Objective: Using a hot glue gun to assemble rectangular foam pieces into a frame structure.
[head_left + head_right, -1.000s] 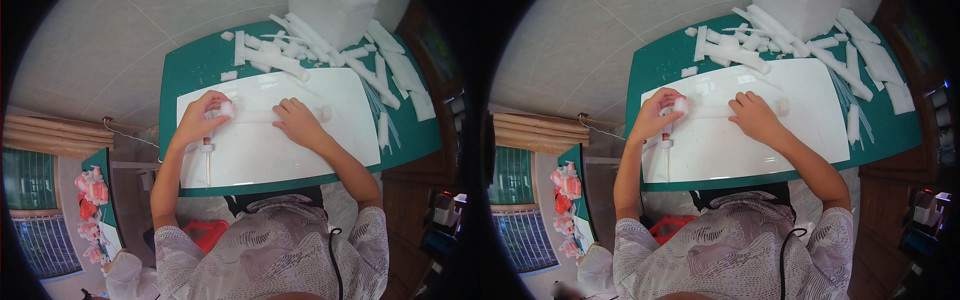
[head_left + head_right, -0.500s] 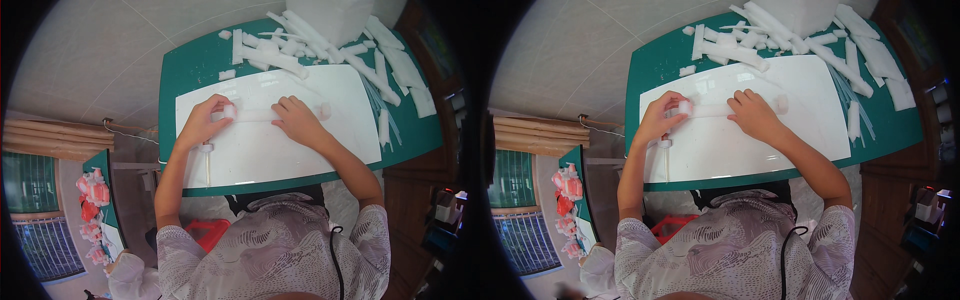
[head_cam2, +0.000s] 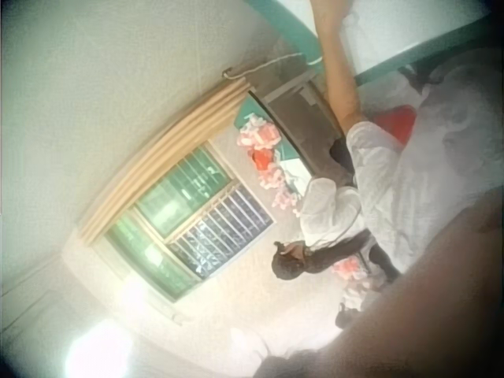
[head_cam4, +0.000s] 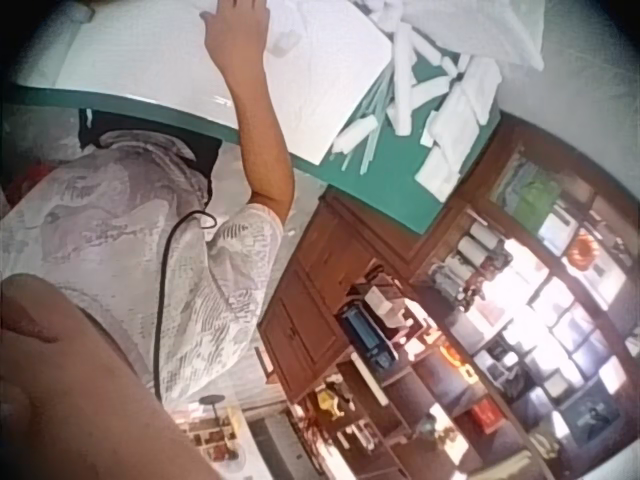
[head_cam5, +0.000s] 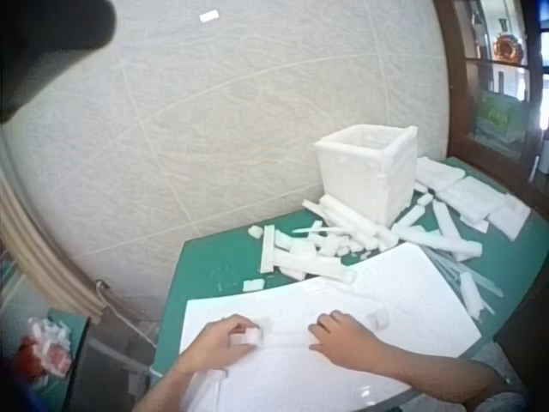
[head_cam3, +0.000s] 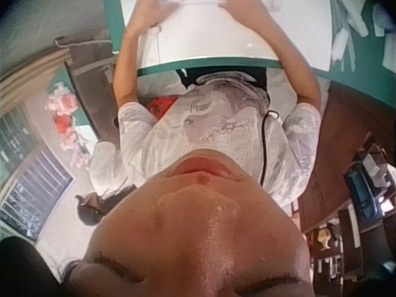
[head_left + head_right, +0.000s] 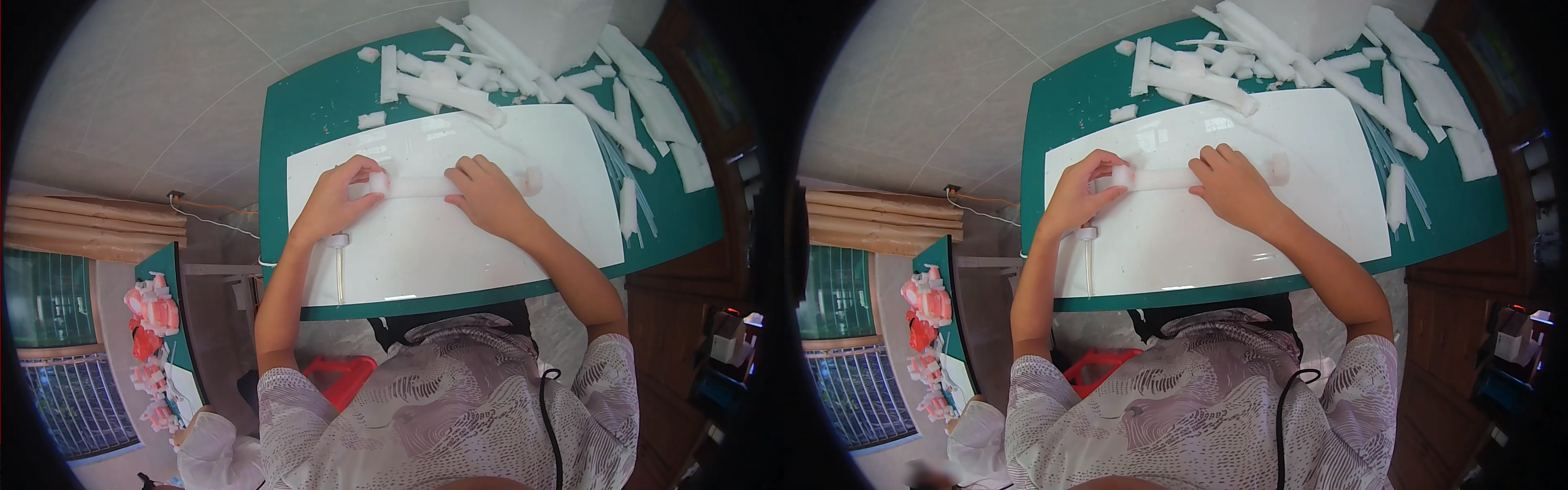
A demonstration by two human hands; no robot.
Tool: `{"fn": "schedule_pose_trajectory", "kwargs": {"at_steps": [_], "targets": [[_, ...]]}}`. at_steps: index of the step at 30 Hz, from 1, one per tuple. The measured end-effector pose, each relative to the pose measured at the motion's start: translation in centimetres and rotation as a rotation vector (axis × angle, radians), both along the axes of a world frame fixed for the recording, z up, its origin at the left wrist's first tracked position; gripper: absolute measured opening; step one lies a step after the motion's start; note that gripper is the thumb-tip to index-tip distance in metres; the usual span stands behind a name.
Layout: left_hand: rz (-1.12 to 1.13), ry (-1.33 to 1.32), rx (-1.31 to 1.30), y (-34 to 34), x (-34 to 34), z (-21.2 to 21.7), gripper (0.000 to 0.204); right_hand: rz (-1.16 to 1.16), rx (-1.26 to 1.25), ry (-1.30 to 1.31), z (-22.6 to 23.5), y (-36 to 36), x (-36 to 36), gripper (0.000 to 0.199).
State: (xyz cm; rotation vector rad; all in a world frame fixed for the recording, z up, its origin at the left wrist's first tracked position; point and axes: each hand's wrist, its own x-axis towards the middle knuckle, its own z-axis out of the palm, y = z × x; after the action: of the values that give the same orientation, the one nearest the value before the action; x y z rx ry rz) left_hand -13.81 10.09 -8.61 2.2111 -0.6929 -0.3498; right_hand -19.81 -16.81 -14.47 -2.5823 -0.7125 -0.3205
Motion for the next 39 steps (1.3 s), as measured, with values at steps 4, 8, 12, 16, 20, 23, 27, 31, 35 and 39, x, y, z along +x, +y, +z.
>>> {"fn": "schedule_pose_trajectory", "kwargs": {"at_steps": [4,8,12,16,20,23,27,31,35,39], "targets": [[0.005,-0.051,0.049,-0.14,-0.21,-0.16,0.038,0.000,0.005,-0.001,0.02,-0.04,0.04,0.034],[-0.001,-0.065,0.076,-0.12,-0.25,-0.25,0.038,0.002,0.000,-0.001,0.09,-0.03,0.00,0.034],[-0.001,-0.074,0.082,-0.19,-0.24,-0.37,0.039,0.000,0.001,-0.003,0.03,-0.02,0.02,0.034],[-0.020,-0.080,0.084,-0.17,-0.21,-0.24,0.040,0.008,-0.001,-0.038,-0.22,-0.03,0.07,0.029],[-0.012,-0.086,0.103,-0.08,-0.19,-0.36,0.040,0.005,-0.008,-0.033,-0.29,0.05,0.11,0.029],[-0.014,-0.083,0.094,-0.19,-0.17,-0.44,0.041,0.000,-0.006,-0.032,-0.20,-0.04,0.03,0.030],[-0.028,-0.075,0.082,-0.17,-0.09,-0.35,0.041,0.002,-0.004,-0.033,-0.14,-0.04,0.04,0.030],[-0.021,-0.089,0.096,-0.20,-0.15,-0.36,0.041,0.002,-0.002,-0.034,-0.27,-0.03,0.08,0.031],[-0.023,-0.067,0.068,-0.18,-0.20,-0.32,0.042,0.005,-0.005,-0.041,-0.33,-0.04,0.09,0.030],[-0.027,-0.072,0.074,-0.16,-0.19,-0.27,0.042,0.001,0.004,-0.026,-0.23,0.01,0.06,0.032]]}}
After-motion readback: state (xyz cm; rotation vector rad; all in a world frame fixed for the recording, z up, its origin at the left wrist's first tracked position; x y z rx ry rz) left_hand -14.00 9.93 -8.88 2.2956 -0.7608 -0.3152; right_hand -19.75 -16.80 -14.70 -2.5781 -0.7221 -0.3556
